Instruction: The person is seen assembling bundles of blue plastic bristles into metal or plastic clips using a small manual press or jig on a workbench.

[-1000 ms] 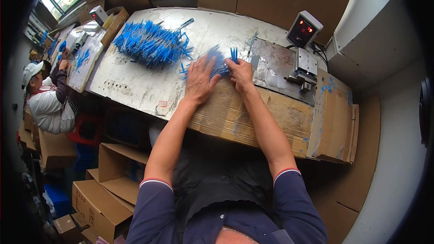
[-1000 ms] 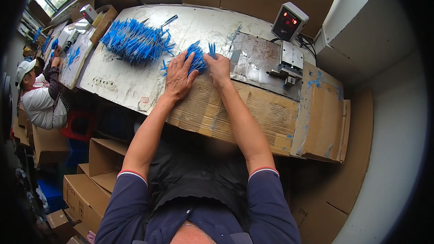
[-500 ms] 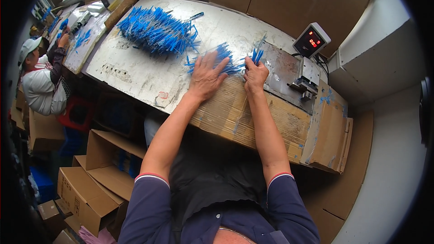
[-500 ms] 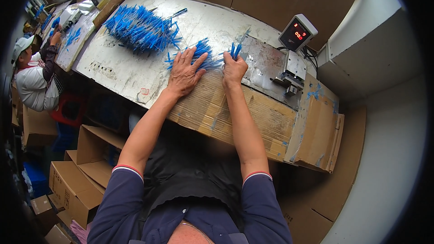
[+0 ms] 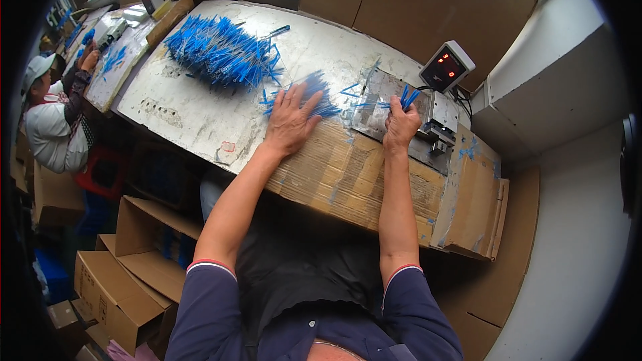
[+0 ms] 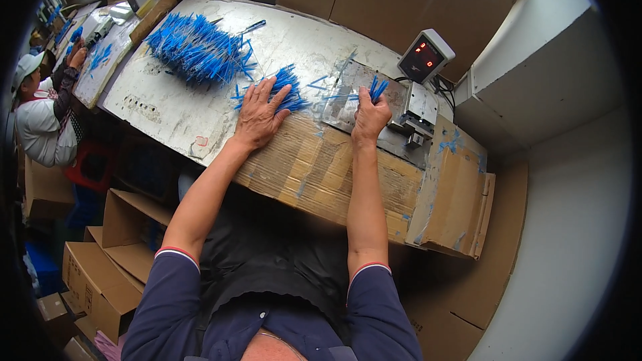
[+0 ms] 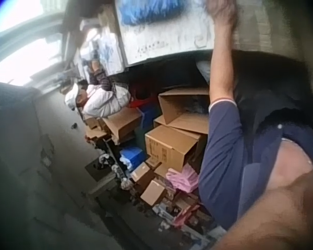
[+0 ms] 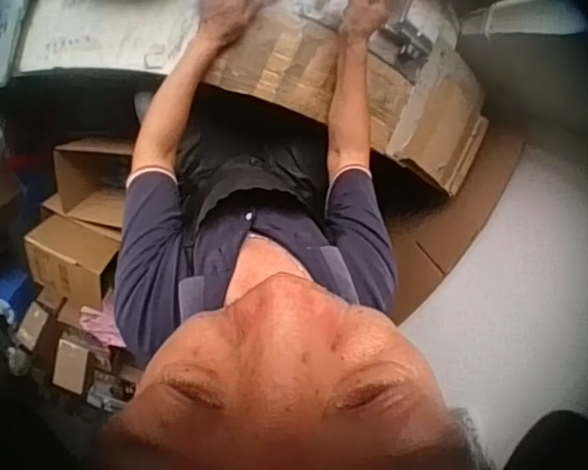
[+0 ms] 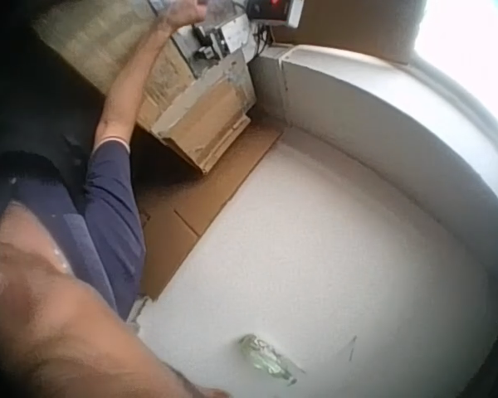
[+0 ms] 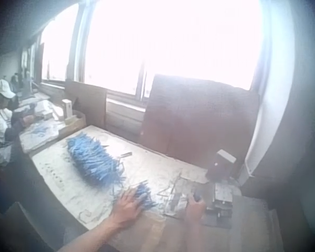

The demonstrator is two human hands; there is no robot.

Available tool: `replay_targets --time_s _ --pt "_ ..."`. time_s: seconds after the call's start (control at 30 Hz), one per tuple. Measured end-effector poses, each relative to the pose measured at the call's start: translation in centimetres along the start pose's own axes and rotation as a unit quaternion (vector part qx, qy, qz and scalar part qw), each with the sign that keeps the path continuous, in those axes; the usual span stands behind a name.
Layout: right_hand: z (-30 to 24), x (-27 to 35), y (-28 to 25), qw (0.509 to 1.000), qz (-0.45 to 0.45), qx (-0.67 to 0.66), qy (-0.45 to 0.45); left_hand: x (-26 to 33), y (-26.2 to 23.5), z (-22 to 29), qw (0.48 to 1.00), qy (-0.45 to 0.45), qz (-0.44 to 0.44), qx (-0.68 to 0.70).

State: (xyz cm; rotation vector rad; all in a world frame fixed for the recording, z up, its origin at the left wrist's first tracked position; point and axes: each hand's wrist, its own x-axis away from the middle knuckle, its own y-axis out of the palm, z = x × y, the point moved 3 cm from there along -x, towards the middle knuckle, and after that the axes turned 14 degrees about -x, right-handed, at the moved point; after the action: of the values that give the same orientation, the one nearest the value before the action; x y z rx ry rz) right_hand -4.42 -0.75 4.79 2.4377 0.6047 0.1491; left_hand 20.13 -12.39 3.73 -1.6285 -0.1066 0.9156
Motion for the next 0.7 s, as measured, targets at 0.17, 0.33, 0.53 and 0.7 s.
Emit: replay_targets --time_s 0.17,0.33,0.53,0.7 --pt "0.5 1.0 -1.7 0.998 -0.024 -0.058 0.026 0.0 -2.1 0.9 0.997 0.014 0.079 0.017" --pt "-0.2 2.2 -1.1 0.996 -0.039 -0.067 0.037 -1.1 -4.6 6.3 0.99 0.089 0.102 0.03" --pt "0.2 2.7 -1.2 0.992 -0.06 -0.081 0.073 -3.2 -2.2 9.4 0.994 0.101 0.039 -0.027" --pt "0.4 2.6 -1.6 0.985 -0.044 -0.122 0.112 -2.3 -1.0 9.3 0.994 0.112 0.002 -0.016"
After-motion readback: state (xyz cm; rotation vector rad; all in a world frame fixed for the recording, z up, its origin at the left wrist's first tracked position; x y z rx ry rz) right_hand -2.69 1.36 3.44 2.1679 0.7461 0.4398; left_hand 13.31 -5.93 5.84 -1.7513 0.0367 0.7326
